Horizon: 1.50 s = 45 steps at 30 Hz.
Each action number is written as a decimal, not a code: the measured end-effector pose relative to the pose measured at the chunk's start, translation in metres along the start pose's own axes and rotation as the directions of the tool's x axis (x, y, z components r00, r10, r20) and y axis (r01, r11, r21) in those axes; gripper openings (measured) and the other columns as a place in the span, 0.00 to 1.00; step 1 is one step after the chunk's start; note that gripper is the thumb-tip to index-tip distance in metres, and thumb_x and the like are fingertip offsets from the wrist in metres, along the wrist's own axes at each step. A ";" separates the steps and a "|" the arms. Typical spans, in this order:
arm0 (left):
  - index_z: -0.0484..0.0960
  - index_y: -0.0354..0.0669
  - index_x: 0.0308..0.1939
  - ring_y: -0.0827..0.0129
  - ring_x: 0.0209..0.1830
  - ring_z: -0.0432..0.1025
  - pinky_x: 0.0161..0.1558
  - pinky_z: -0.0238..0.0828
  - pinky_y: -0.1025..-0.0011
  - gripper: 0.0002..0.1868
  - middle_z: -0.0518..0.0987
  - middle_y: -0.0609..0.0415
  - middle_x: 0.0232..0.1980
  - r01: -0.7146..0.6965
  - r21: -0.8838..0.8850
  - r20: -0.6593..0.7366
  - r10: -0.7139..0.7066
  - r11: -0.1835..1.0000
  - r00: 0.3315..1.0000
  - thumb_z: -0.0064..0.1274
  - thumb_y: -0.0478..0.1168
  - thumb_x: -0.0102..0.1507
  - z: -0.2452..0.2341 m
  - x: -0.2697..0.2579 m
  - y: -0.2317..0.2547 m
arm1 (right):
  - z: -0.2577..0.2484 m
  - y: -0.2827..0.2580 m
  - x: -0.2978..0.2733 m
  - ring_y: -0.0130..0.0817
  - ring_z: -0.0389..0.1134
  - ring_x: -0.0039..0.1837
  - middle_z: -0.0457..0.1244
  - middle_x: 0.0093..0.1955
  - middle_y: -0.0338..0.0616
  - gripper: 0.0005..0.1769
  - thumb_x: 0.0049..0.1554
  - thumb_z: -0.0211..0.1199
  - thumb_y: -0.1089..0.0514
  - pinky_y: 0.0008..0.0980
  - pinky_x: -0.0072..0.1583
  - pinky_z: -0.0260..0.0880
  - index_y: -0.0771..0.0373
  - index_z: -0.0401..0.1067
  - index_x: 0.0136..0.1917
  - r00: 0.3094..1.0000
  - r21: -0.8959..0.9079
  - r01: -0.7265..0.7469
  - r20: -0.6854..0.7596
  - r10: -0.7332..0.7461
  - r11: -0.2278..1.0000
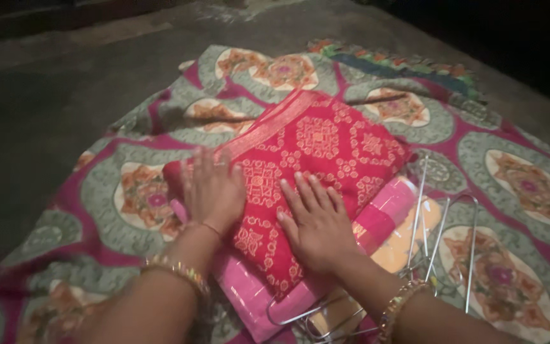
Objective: The person folds a red patterned cloth on a floor mat, smooths it, places it on a metal hanger, and hangs the hanger in a wooden wardrobe.
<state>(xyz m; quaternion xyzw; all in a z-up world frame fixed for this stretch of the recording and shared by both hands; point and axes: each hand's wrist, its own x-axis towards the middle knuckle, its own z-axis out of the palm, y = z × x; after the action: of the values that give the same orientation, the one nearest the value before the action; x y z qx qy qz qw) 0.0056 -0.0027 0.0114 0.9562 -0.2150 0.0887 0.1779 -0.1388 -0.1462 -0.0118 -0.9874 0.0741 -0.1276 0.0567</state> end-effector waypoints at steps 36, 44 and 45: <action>0.65 0.42 0.75 0.50 0.81 0.49 0.76 0.35 0.52 0.29 0.60 0.40 0.78 -0.480 -0.296 -0.106 0.471 0.826 0.875 0.36 0.50 0.72 0.010 -0.044 0.062 | 0.021 0.002 -0.010 0.48 0.43 0.83 0.48 0.80 0.57 0.38 0.61 0.46 0.42 0.51 0.77 0.35 0.64 0.54 0.78 0.965 -0.090 0.051 -0.254 -0.073 0.995; 0.69 0.51 0.73 0.55 0.80 0.52 0.77 0.37 0.53 0.29 0.64 0.44 0.77 -0.473 -0.120 -0.138 0.457 0.873 0.879 0.38 0.55 0.69 0.009 -0.041 0.008 | 0.012 -0.010 -0.010 0.45 0.46 0.82 0.51 0.81 0.50 0.32 0.64 0.47 0.41 0.49 0.77 0.37 0.52 0.59 0.77 0.974 0.022 -0.027 -0.226 0.032 0.999; 0.69 0.51 0.73 0.54 0.79 0.52 0.77 0.37 0.53 0.29 0.64 0.43 0.77 -0.452 -0.092 -0.156 0.436 0.887 0.887 0.38 0.55 0.69 0.008 -0.038 0.004 | 0.009 -0.012 -0.009 0.45 0.47 0.82 0.51 0.81 0.50 0.31 0.64 0.47 0.42 0.49 0.77 0.38 0.52 0.60 0.77 0.970 0.024 -0.026 -0.240 0.031 0.999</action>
<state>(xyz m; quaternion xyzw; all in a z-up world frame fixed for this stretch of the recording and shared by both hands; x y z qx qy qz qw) -0.0291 0.0054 -0.0041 0.8604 -0.4213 0.1758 0.2266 -0.1430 -0.1321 -0.0212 -0.9629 0.0933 -0.2461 0.0593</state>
